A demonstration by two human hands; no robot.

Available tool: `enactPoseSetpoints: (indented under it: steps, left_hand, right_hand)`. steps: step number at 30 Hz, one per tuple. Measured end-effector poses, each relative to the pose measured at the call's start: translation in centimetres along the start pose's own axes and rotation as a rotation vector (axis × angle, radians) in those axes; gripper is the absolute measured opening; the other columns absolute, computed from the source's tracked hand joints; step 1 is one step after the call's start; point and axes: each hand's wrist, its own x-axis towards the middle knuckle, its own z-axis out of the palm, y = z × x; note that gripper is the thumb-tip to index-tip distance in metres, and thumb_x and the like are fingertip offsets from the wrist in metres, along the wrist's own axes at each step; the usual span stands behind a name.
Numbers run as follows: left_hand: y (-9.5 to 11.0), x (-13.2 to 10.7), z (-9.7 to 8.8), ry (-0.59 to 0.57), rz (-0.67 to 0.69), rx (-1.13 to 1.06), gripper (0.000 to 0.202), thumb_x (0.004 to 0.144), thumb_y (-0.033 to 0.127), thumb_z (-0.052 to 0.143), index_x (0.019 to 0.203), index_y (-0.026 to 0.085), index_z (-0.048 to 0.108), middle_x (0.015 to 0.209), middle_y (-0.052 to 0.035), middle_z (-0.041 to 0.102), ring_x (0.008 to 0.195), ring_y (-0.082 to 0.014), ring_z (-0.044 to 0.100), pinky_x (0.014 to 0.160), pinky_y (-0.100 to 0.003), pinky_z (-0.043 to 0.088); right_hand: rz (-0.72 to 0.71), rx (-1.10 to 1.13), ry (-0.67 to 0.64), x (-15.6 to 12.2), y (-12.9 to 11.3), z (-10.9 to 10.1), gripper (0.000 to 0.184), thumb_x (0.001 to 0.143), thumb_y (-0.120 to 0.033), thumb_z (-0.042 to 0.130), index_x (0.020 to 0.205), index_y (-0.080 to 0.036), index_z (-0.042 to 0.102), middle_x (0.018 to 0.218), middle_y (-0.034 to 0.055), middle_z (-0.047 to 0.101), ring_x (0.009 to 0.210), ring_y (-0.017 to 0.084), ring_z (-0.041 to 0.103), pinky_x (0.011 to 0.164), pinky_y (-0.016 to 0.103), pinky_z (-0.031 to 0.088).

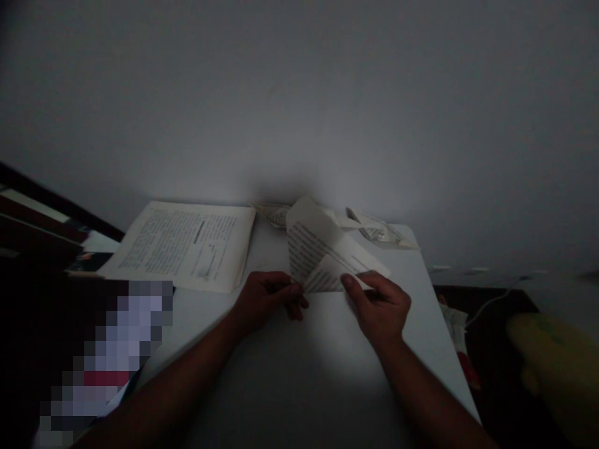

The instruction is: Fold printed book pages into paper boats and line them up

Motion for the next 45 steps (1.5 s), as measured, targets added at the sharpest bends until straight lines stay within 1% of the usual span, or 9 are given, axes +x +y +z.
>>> enactPoseSetpoints:
  steps: [3,7,13,17,21,28,33,40,45]
  left_hand:
    - [0.02,0.04,0.11,0.013,0.002,0.024,0.032,0.080,0.040,0.064,0.071,0.009,0.066,0.066,-0.0080,0.072,0.046,-0.0123,0.064,0.046,-0.022,0.051]
    - [-0.33,0.16,-0.08,0.006,0.018,0.021,0.033,0.081,0.041,0.063,0.074,0.009,0.064,0.068,-0.0088,0.072,0.049,-0.0132,0.065,0.047,-0.023,0.053]
    - [-0.39,0.23,-0.55,-0.088,-0.005,-0.024,0.036,0.082,0.045,0.061,0.076,0.009,0.064,0.070,-0.0104,0.072,0.053,-0.0155,0.067,0.050,-0.025,0.053]
    - [0.08,0.02,-0.54,-0.172,-0.008,0.063,0.041,0.081,0.048,0.060,0.071,0.009,0.066,0.066,-0.0089,0.070,0.051,-0.0127,0.064,0.051,-0.023,0.050]
    - [0.17,-0.16,-0.48,-0.177,-0.009,0.127,0.042,0.079,0.051,0.061,0.069,0.010,0.066,0.063,-0.0069,0.068,0.048,-0.0109,0.061,0.048,-0.021,0.048]
    - [-0.06,-0.20,-0.56,-0.154,-0.015,0.240,0.037,0.083,0.044,0.060,0.065,0.011,0.067,0.057,-0.0044,0.065,0.048,-0.0098,0.059,0.049,-0.020,0.047]
    - [-0.06,-0.22,-0.45,-0.137,-0.015,0.230,0.035,0.083,0.040,0.060,0.064,0.011,0.065,0.058,-0.0033,0.065,0.047,-0.0085,0.058,0.049,-0.019,0.046]
    - [-0.10,-0.33,-0.33,-0.115,-0.019,0.228,0.034,0.082,0.039,0.061,0.062,0.011,0.064,0.058,-0.0034,0.065,0.046,-0.0088,0.059,0.048,-0.019,0.046]
    - [0.14,-0.42,-0.41,-0.176,0.000,0.109,0.019,0.073,0.028,0.070,0.071,0.009,0.067,0.061,-0.0025,0.065,0.049,-0.0087,0.059,0.051,-0.020,0.049]
  right_hand:
    - [0.036,-0.018,0.006,-0.08,-0.17,-0.03,0.030,0.067,-0.037,0.076,0.054,-0.015,0.060,0.048,-0.0046,0.049,0.037,0.007,0.040,0.034,0.020,0.032]
    - [0.057,-0.027,-0.003,-0.13,-0.20,-0.01,0.030,0.067,-0.036,0.075,0.054,-0.015,0.059,0.048,-0.0050,0.047,0.038,0.007,0.040,0.036,0.020,0.032]
    - [0.036,-0.055,0.019,-0.10,-0.18,-0.18,0.030,0.067,-0.035,0.075,0.053,-0.016,0.057,0.047,-0.0055,0.045,0.037,0.006,0.039,0.035,0.020,0.030]
    - [0.020,-0.062,-0.004,-0.10,-0.11,-0.36,0.031,0.069,-0.035,0.074,0.053,-0.016,0.057,0.046,-0.0057,0.044,0.037,0.006,0.037,0.034,0.020,0.028]
    - [0.011,-0.042,0.000,-0.10,-0.04,-0.31,0.031,0.069,-0.035,0.073,0.052,-0.016,0.056,0.045,-0.0059,0.044,0.036,0.006,0.035,0.033,0.020,0.025]
    - [-0.068,-0.010,-0.022,-0.09,0.16,-0.33,0.031,0.071,-0.031,0.072,0.051,-0.017,0.053,0.047,-0.0050,0.045,0.040,0.007,0.038,0.036,0.020,0.030]
    - [-0.046,-0.025,0.002,-0.13,-0.13,-0.19,0.031,0.069,-0.031,0.073,0.051,-0.017,0.052,0.046,-0.0054,0.044,0.041,0.007,0.039,0.038,0.020,0.033]
    - [0.000,-0.040,0.003,-0.17,-0.19,-0.30,0.033,0.068,-0.031,0.073,0.049,-0.016,0.051,0.044,-0.0065,0.041,0.038,0.006,0.035,0.037,0.020,0.029]
    - [0.044,-0.002,0.018,-0.17,0.10,-0.42,0.033,0.069,-0.031,0.072,0.049,-0.017,0.049,0.042,-0.0075,0.038,0.037,0.006,0.032,0.036,0.020,0.025]
